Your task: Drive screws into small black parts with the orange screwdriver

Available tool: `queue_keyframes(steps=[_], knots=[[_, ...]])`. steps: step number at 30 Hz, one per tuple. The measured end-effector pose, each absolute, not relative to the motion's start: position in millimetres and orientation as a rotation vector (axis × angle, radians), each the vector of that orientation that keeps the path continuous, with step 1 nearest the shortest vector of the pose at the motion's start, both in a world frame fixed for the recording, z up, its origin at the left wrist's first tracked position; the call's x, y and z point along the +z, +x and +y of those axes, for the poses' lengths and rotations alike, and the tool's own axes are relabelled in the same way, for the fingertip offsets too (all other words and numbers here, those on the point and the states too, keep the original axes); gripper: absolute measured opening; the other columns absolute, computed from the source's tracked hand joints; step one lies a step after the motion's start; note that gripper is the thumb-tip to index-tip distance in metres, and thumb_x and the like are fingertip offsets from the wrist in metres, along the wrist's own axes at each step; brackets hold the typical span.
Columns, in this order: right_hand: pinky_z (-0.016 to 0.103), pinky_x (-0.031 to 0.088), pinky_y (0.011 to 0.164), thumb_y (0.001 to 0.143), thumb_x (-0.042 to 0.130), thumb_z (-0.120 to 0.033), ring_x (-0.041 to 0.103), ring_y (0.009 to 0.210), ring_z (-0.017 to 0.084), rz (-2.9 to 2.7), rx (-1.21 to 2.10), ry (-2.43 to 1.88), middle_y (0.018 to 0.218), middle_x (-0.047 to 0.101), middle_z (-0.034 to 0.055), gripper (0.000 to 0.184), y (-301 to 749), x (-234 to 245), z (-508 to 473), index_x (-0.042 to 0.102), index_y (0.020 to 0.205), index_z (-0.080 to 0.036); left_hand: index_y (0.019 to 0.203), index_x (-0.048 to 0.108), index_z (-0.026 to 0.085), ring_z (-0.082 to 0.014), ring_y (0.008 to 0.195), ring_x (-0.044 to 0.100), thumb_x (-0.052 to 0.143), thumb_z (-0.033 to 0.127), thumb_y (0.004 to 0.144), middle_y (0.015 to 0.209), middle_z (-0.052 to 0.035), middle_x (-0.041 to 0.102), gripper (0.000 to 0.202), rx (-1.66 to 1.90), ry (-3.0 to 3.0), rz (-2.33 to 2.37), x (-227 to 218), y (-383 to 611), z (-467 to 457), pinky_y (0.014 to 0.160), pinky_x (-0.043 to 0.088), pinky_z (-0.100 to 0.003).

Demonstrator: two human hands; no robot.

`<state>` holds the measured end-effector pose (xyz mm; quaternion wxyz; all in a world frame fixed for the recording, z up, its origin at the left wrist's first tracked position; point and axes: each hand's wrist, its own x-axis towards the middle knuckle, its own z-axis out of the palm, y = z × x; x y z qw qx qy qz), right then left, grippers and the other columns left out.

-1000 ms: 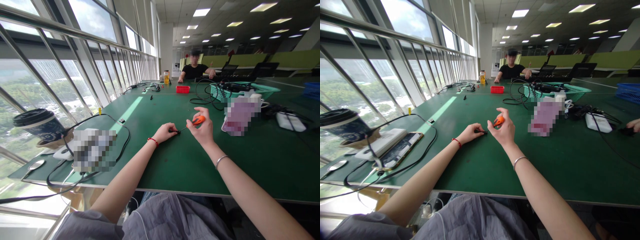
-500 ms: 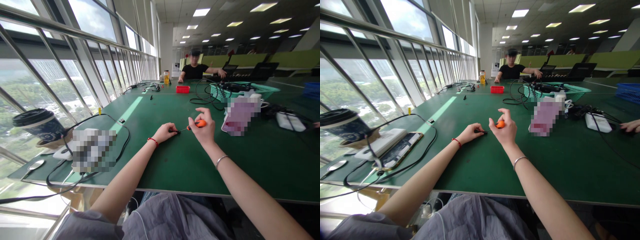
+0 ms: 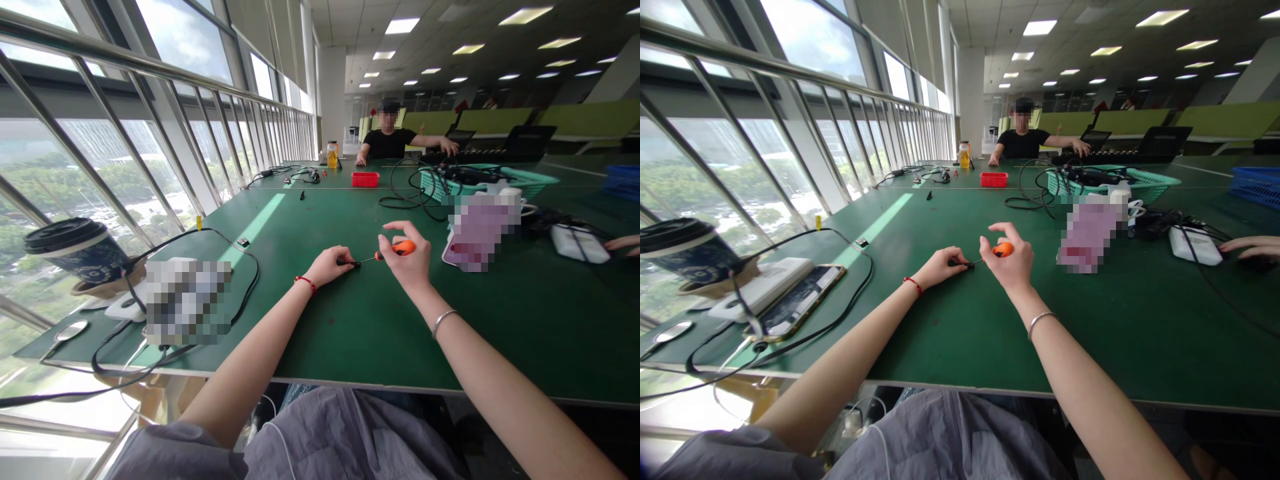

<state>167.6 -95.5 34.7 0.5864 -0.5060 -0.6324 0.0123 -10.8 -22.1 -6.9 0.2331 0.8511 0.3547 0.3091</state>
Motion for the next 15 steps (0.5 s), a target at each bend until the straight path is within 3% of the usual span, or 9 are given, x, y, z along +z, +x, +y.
queue_keyframes(steps=[3,8,10,15], knots=[[0.025,0.04,0.053,0.077,0.054,-0.034,0.045,0.046,0.011,-1.488,0.069,-1.142,0.053,0.046,-0.0064,0.018,167.3,35.3,-96.5,0.057,0.09,-0.022,0.073,0.062,0.015,-0.0139,0.074,0.06,0.063,0.019,0.075,0.078,-0.0021,0.065,0.004,0.847,2.337,0.984,-7.3,-10.8,-21.8,0.073,0.048,-0.026],[0.028,0.047,0.064,0.069,0.059,-0.029,0.055,0.066,0.015,-1.483,0.04,-0.997,0.079,0.055,-0.0011,0.052,168.0,31.9,-92.0,0.044,0.118,-0.021,0.074,0.062,0.015,-0.0137,0.074,0.059,0.063,0.018,0.075,0.078,-0.0019,0.065,0.004,0.847,2.342,0.986,-7.1,-11.1,-21.7,0.072,0.047,-0.026],[0.028,0.046,0.063,0.069,0.061,-0.033,0.054,0.062,0.015,-1.473,0.03,-1.036,0.073,0.053,-0.0032,0.054,168.3,31.5,-91.3,0.043,0.119,-0.021,0.074,0.062,0.015,-0.0137,0.073,0.059,0.063,0.018,0.075,0.077,-0.002,0.065,0.004,0.846,2.346,0.985,-6.9,-11.1,-21.8,0.072,0.047,-0.026],[0.027,0.041,0.057,0.077,0.055,-0.04,0.046,0.046,0.012,-1.495,0.083,-1.177,0.048,0.046,-0.0066,0.022,166.7,34.2,-95.4,0.058,0.088,-0.021,0.074,0.062,0.014,-0.0138,0.073,0.059,0.062,0.018,0.075,0.078,-0.0021,0.064,0.003,0.841,2.35,0.986,-7.5,-11.4,-21.2,0.071,0.047,-0.026]])
